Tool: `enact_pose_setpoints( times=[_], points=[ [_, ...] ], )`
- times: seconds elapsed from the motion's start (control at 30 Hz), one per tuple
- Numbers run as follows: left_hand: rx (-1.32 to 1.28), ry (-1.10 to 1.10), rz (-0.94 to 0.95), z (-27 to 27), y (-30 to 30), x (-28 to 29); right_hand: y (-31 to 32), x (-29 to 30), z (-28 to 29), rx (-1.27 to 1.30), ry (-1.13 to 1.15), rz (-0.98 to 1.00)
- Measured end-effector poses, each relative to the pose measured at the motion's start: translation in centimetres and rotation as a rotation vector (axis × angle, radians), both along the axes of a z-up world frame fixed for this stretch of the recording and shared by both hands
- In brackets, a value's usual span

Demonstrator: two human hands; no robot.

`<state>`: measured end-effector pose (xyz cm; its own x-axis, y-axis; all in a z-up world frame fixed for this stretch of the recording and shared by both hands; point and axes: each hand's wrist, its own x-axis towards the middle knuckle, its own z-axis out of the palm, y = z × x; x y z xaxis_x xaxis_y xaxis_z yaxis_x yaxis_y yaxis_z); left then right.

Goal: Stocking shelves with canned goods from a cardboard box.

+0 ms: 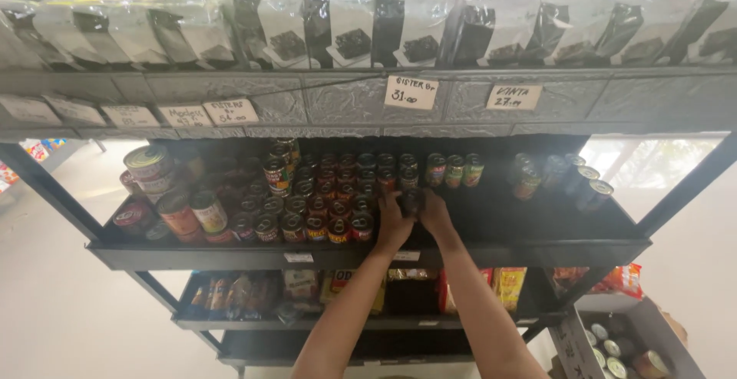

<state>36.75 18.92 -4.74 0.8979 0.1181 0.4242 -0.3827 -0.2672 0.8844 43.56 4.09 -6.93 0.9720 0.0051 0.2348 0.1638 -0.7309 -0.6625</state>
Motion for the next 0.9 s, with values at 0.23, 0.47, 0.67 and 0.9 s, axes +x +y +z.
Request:
enact_pose_setpoints(
  times=[0.23,0.47,0.67,0.9],
  points=[
    [0.077,0.156,-0.004,-4.4,-0.4,4.1,-0.2,1.0,0.2,0.015,-0.229,0.135],
    [-0.418,0.160,-0.321,-9.3,-2.2,14.0,-0.8,0.3,-1.0,0.115,0.009,0.125],
    [-0.320,0.057,-0.266,-8.9,-2.4,14.0,-0.2,-1.3,1.4,0.165,0.026,0.108],
    [-0.315,0.223,-0.245,-12.8,-2.1,15.5,-0.7,1.6,-2.3,0.129,0.018,0.055]
  ],
)
